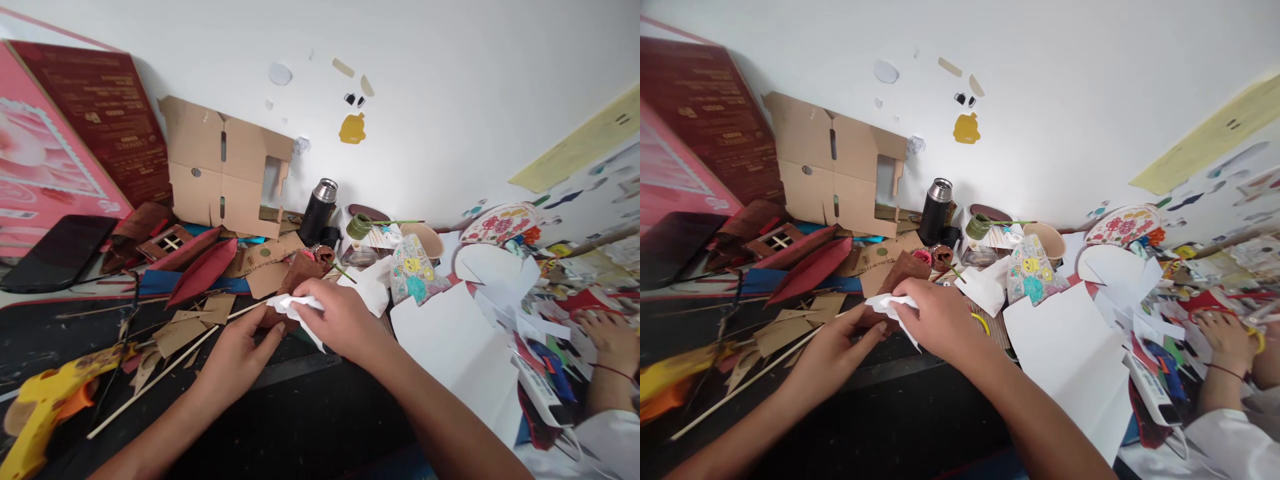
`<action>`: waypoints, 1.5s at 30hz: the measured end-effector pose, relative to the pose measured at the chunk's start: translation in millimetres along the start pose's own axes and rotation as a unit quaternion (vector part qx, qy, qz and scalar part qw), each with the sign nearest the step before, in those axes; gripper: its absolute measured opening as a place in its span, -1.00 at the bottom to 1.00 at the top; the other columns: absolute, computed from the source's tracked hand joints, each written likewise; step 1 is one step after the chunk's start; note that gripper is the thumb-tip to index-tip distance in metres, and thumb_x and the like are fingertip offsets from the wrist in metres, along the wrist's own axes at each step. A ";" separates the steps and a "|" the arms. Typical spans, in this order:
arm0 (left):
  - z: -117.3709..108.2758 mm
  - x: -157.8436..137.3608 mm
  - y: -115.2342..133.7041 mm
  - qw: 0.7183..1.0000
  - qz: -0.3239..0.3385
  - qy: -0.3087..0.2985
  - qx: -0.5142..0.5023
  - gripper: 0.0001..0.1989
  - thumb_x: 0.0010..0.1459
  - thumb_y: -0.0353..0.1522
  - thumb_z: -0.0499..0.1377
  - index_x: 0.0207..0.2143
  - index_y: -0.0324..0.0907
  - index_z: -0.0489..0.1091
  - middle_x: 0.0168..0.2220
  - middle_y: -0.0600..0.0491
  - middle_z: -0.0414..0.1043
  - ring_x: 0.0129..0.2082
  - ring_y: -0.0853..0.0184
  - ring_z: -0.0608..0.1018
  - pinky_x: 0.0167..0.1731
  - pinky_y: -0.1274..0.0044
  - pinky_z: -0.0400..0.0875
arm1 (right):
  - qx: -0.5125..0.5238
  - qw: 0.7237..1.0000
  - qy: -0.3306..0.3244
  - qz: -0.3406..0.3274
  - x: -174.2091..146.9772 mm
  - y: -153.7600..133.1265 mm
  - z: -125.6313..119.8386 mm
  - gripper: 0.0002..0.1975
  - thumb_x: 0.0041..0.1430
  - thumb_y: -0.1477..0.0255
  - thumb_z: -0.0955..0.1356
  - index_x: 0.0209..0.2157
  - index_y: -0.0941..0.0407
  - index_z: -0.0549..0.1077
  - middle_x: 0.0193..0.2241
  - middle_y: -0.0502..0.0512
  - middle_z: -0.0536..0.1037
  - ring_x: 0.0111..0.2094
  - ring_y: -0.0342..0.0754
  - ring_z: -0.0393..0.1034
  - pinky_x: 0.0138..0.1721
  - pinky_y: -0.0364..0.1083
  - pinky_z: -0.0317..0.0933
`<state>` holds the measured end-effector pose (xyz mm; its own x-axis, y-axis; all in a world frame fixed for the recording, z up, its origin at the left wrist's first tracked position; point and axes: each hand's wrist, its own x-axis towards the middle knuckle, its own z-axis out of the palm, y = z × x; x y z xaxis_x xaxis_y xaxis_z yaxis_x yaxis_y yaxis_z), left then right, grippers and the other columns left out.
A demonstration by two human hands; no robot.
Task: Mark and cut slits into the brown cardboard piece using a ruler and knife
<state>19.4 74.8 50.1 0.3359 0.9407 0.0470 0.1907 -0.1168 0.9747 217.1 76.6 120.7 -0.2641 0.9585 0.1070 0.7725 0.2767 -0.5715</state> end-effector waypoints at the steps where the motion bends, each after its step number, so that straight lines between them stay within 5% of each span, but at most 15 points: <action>1: 0.0 0.0 -0.3 1.000 0.003 -0.004 0.005 -0.81 0.24 -0.18 0.24 -0.21 -0.04 0.58 -0.19 0.01 0.72 -0.23 0.16 0.69 -0.14 0.40 0.56 | -0.018 1.000 -0.013 -0.015 1.8 -0.3 0.6 -0.91 0.39 0.40 0.40 -0.11 0.01 0.56 -0.14 0.01 0.71 -0.18 0.00 0.59 -0.19 -0.07 0.26; 10: -1.8 1.6 -1.3 0.998 0.028 -0.015 0.060 -0.85 0.26 -0.24 0.17 -0.25 -0.05 0.53 -0.25 0.03 0.70 -0.31 0.19 0.68 -0.24 0.44 0.54 | -0.155 0.981 -0.072 -0.094 9.3 -6.9 3.0 -0.90 0.44 0.40 0.37 -0.08 0.06 0.53 -0.15 0.09 0.70 -0.21 0.04 0.59 -0.28 -0.05 0.20; 16: -1.0 -0.8 -5.4 0.993 0.041 -0.027 0.104 -0.81 0.29 -0.22 0.14 -0.17 -0.04 0.51 -0.20 0.00 0.70 -0.22 0.15 0.70 -0.20 0.44 0.53 | -0.240 0.964 -0.084 -0.077 16.6 -6.2 5.4 -0.87 0.43 0.42 0.35 -0.07 0.07 0.53 -0.20 0.15 0.70 -0.30 0.07 0.58 -0.34 -0.05 0.18; 22: -3.0 0.3 -0.9 0.997 0.032 -0.013 0.076 -0.81 0.28 -0.19 0.17 -0.20 -0.03 0.54 -0.22 0.04 0.70 -0.23 0.16 0.70 -0.19 0.45 0.54 | -0.090 0.995 0.049 0.007 16.4 16.3 4.8 -0.89 0.39 0.35 0.38 -0.11 0.01 0.54 -0.26 0.06 0.71 -0.30 0.06 0.58 -0.30 -0.07 0.19; 26: -4.7 2.6 1.4 1.000 -0.005 0.018 -0.001 -0.78 0.23 -0.15 0.23 -0.20 -0.05 0.56 -0.32 0.06 0.68 -0.32 0.18 0.67 -0.24 0.44 0.55 | 0.038 0.990 0.113 0.069 1.6 24.0 1.4 -0.84 0.37 0.25 0.39 -0.14 0.00 0.56 -0.30 0.01 0.69 -0.39 -0.01 0.53 -0.34 -0.10 0.22; 35: -5.7 3.9 -1.5 0.995 -0.046 0.010 -0.092 -0.71 0.23 -0.10 0.28 -0.17 -0.10 0.57 -0.28 0.02 0.69 -0.31 0.22 0.66 -0.23 0.43 0.60 | 0.094 0.985 0.101 0.107 -14.4 18.4 8.7 -0.83 0.33 0.27 0.38 -0.14 0.01 0.58 -0.20 0.05 0.71 -0.25 0.03 0.56 -0.26 -0.08 0.29; 45: -5.1 3.0 -7.7 0.991 -0.062 -0.003 -0.118 -0.64 0.25 -0.08 0.29 -0.08 -0.14 0.56 -0.17 -0.02 0.71 -0.24 0.23 0.67 -0.15 0.41 0.59 | 0.050 0.990 0.098 0.087 -24.5 26.6 34.5 -0.78 0.32 0.29 0.37 -0.10 0.02 0.62 -0.26 0.06 0.73 -0.33 0.01 0.59 -0.24 -0.10 0.30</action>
<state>14.3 80.2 43.8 0.3286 0.9414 -0.0761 0.0089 0.0774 0.9970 224.2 58.1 74.8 -0.0068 0.9886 0.1502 0.7327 0.1071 -0.6721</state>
